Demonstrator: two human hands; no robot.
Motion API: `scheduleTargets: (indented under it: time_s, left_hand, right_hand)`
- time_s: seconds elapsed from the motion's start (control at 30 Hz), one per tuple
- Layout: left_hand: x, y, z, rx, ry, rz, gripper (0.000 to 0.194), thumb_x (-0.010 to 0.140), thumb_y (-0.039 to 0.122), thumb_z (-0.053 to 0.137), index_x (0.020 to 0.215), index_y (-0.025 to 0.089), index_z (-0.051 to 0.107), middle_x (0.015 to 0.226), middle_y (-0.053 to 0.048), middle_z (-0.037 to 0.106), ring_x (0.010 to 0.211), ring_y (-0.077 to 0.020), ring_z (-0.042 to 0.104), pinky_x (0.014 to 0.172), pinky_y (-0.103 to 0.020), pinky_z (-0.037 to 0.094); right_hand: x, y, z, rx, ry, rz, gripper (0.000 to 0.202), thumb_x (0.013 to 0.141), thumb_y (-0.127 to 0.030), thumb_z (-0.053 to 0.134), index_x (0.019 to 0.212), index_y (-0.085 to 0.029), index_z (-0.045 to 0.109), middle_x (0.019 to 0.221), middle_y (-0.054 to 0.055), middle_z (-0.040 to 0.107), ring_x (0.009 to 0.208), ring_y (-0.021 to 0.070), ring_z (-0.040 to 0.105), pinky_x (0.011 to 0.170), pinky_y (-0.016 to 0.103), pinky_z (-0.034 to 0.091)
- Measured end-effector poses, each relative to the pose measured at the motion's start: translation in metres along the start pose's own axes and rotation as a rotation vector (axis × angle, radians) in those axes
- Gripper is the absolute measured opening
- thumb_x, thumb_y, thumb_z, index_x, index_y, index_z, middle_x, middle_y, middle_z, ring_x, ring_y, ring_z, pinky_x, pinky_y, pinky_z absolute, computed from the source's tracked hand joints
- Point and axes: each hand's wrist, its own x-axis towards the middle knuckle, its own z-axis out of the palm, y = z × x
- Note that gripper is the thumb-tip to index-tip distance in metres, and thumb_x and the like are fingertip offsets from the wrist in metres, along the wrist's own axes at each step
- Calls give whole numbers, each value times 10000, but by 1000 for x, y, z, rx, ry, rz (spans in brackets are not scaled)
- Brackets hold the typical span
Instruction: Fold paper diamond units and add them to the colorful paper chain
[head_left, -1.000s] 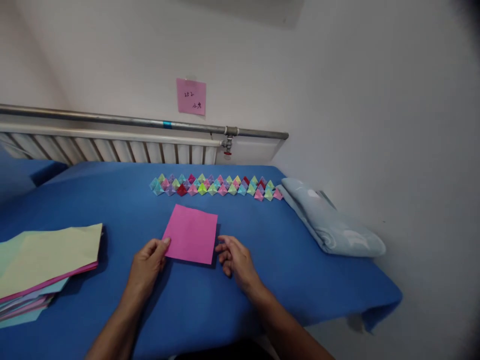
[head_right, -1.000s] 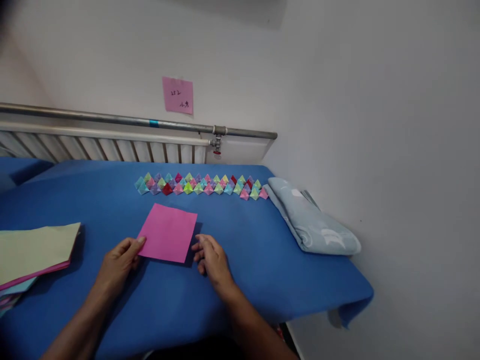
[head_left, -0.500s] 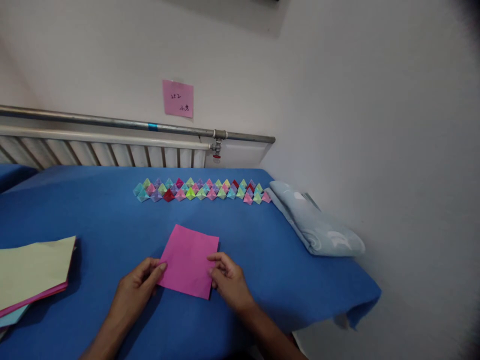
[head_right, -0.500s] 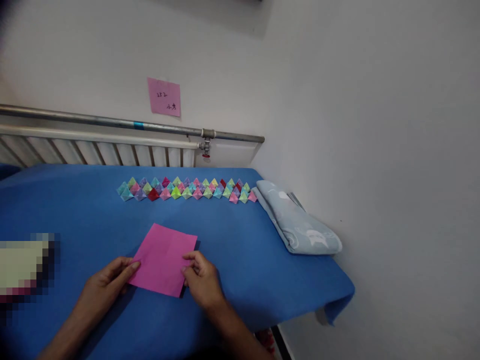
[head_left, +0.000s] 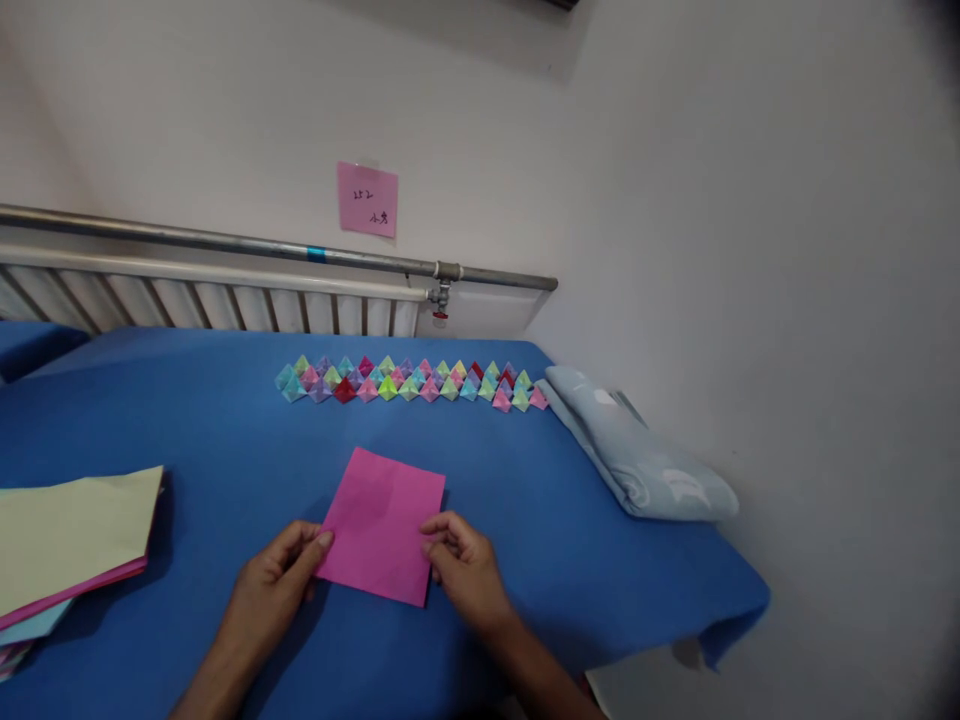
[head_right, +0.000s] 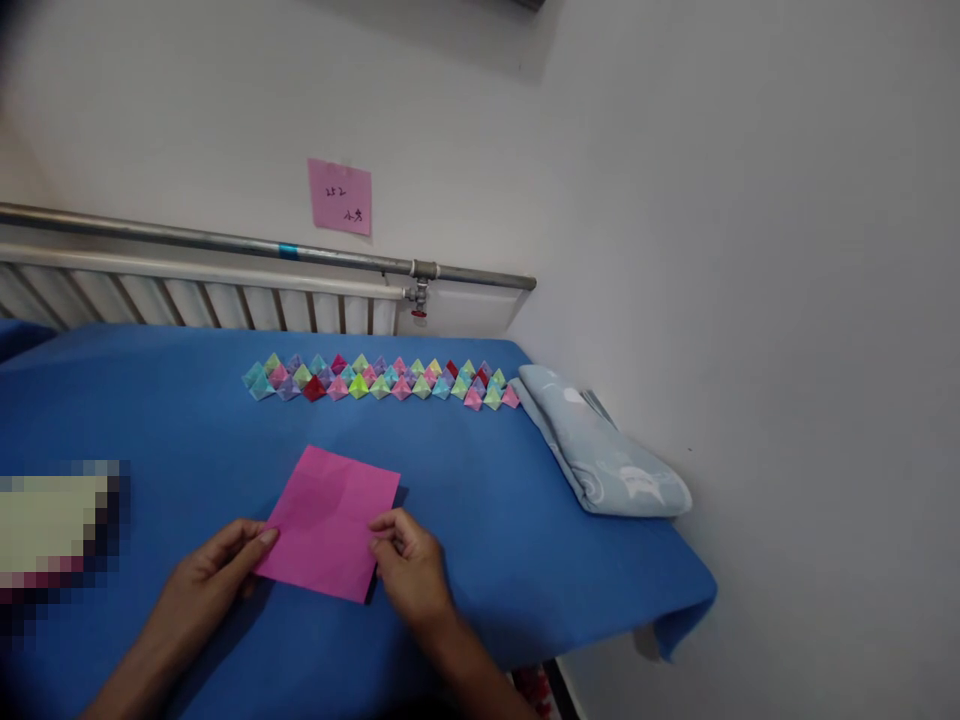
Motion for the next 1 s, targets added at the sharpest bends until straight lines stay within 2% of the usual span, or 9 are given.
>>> scheduleTargets:
  time_s: [0.17, 0.33, 0.5, 0.8, 1.0]
  left_hand:
    - [-1, -2, 0, -8, 20, 16, 555, 668, 764, 554, 683, 212, 610, 479, 57, 420, 472, -125, 398, 487, -237, 317]
    - [-2, 6, -1, -20, 29, -12, 591, 588, 801, 579, 638, 213, 600, 467, 53, 429, 452, -125, 401, 464, -240, 313]
    - [-3, 10, -1, -8, 31, -20, 592, 587, 801, 581, 648, 213, 602, 472, 53, 439, 460, -124, 409, 472, -239, 321]
    - [-3, 5, -1, 18, 33, -19, 594, 590, 800, 573, 676, 213, 603, 492, 52, 453, 471, -131, 431, 487, -248, 346]
    - [-2, -5, -4, 53, 4, 24, 513, 690, 729, 569, 735, 221, 622, 521, 51, 475, 490, -134, 461, 502, -242, 360]
  right_hand:
    - [1, 2, 0, 2, -6, 13, 107, 703, -172, 548, 799, -209, 579, 622, -58, 485, 487, 67, 422, 494, 204, 325]
    - [3, 7, 0, -9, -8, -3, 66, 738, -234, 554, 798, -216, 572, 574, -60, 464, 479, 77, 412, 492, 210, 321]
    - [2, 7, -1, -28, -19, -15, 96, 757, -269, 542, 820, -202, 574, 566, -62, 453, 488, 80, 414, 504, 213, 318]
    - [2, 8, -1, -52, -30, -51, 98, 777, -286, 535, 817, -204, 569, 574, -56, 457, 495, 88, 415, 507, 219, 320]
    - [1, 8, -1, -42, -31, -47, 102, 772, -283, 527, 821, -204, 568, 582, -54, 459, 494, 86, 414, 506, 221, 319]
